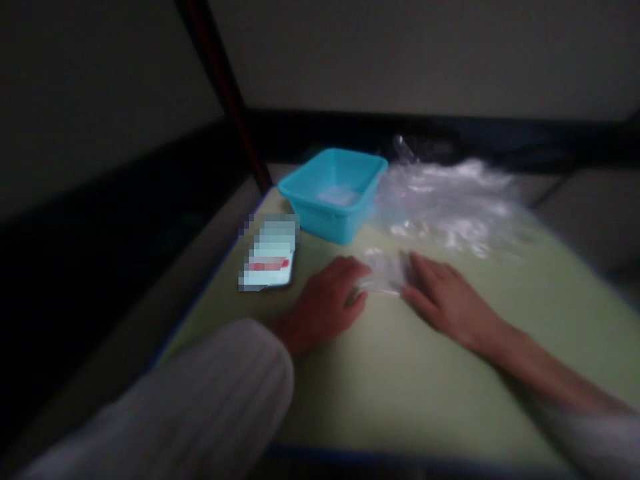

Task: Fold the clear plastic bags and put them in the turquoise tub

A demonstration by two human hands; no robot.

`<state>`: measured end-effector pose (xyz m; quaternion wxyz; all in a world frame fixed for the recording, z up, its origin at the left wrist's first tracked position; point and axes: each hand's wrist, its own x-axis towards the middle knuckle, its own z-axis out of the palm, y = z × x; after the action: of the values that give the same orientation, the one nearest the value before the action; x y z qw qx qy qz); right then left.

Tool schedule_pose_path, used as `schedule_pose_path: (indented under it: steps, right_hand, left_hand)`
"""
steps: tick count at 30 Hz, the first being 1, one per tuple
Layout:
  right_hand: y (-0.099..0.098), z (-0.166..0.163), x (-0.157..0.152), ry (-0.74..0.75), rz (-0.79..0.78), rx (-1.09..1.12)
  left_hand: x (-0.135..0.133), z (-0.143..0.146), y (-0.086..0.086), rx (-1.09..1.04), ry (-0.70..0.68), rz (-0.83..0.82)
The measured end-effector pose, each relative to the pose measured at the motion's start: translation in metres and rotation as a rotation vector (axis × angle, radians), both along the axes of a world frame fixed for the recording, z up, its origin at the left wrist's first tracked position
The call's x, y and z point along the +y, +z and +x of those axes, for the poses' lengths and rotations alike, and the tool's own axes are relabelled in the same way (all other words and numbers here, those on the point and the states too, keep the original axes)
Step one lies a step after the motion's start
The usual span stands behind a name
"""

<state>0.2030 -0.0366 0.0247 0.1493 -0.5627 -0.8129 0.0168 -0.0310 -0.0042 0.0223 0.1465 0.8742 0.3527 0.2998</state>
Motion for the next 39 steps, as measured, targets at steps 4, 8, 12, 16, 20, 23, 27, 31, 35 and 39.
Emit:
schedule_pose_path:
  steps: [4, 8, 12, 16, 20, 23, 27, 31, 35, 39]
  right_hand:
    - [0.022, 0.021, 0.005, -0.057, -0.111, 0.280]
    - [0.023, 0.035, 0.007, -0.067, -0.315, 0.614]
    - [0.018, 0.037, 0.004, 0.133, -0.546, 0.749]
    - [0.027, 0.042, 0.001, 0.261, -0.381, 0.495]
    - [0.030, 0.049, -0.005, 0.542, -0.039, 0.175]
    - [0.021, 0.050, -0.010, 0.672, 0.124, 0.060]
    - [0.011, 0.046, -0.012, 0.717, 0.176, -0.004]
    - [0.009, 0.045, -0.011, 0.699, 0.130, -0.026]
    - [0.010, 0.045, -0.011, 0.688, 0.079, -0.006]
    - [0.012, 0.045, -0.011, 0.659, 0.030, 0.036]
  left_hand:
    - [-0.002, 0.001, 0.000, 0.102, -0.104, 0.028]
    - [0.007, -0.004, -0.003, 0.128, -0.030, 0.071]
    - [0.018, -0.010, -0.006, 0.134, 0.150, 0.126]
    - [0.009, -0.005, -0.003, -0.008, 0.111, 0.120]
    - [-0.016, 0.011, 0.001, 0.021, -0.225, 0.043]
    - [-0.026, 0.018, 0.002, 0.163, -0.407, -0.011]
    - [-0.025, 0.020, 0.000, 0.273, -0.452, -0.065]
    - [-0.024, 0.018, 0.000, 0.315, -0.471, -0.085]
    - [-0.024, 0.018, 0.001, 0.310, -0.472, -0.088]
    - [-0.024, 0.019, 0.001, 0.289, -0.487, -0.083]
